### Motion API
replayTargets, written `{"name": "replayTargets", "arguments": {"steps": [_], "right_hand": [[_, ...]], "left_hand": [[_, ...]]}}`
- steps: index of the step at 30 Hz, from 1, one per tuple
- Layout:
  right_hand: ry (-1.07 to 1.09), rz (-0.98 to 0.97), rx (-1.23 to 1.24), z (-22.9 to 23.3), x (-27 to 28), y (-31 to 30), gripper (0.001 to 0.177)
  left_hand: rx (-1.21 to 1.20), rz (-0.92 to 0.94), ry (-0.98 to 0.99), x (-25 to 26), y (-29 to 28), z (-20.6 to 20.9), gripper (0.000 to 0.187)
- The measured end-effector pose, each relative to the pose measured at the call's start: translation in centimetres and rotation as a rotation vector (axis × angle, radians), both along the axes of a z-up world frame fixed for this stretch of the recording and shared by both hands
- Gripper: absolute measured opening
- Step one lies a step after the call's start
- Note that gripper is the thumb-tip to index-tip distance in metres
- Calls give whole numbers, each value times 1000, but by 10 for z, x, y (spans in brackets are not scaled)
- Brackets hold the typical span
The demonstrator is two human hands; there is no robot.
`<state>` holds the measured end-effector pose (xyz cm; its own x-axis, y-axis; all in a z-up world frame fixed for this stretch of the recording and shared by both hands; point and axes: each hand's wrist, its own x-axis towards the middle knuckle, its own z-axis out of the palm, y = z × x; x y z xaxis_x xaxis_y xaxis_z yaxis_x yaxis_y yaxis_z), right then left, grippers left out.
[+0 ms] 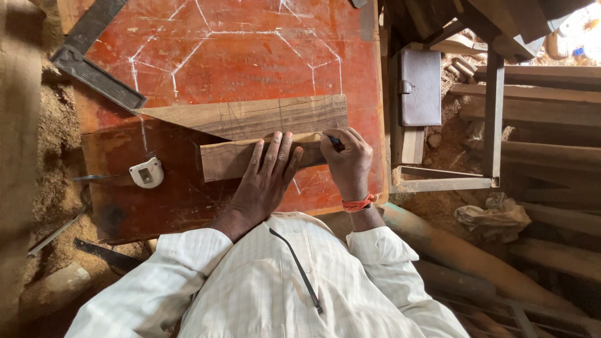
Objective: The person uses a try square and pencil to mark straight lines on a small wooden block. They repeatedly reposition the square and draw lines on multiple faces of the block on a red workbench.
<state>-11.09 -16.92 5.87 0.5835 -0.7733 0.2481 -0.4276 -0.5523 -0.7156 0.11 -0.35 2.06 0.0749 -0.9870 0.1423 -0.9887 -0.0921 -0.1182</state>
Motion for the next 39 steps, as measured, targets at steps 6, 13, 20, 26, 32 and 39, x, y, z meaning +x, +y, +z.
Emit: {"name": "replayTargets", "arguments": {"steps": [6, 13, 20, 26, 32, 39], "right_hand": [[2, 11, -15, 0, 0, 0, 9], [10, 18, -43, -1, 0, 0, 9], [31, 15, -18, -1, -1, -2, 9], [-7, 32, -9, -3, 0, -3, 9], [-17, 65, -36, 8, -1, -2, 12], [-57, 341, 74, 24, 32, 27, 15]], "left_hand": [[2, 6, -1, -1, -1, -5, 66], [12, 12, -28, -1, -1, -6, 65], [13, 3, -37, 0, -1, -1, 65], [5, 0, -45, 2, -1, 4, 65], [36, -25, -82, 0, -1, 3, 69], [-57, -234, -28, -8, 4, -51, 65]]}}
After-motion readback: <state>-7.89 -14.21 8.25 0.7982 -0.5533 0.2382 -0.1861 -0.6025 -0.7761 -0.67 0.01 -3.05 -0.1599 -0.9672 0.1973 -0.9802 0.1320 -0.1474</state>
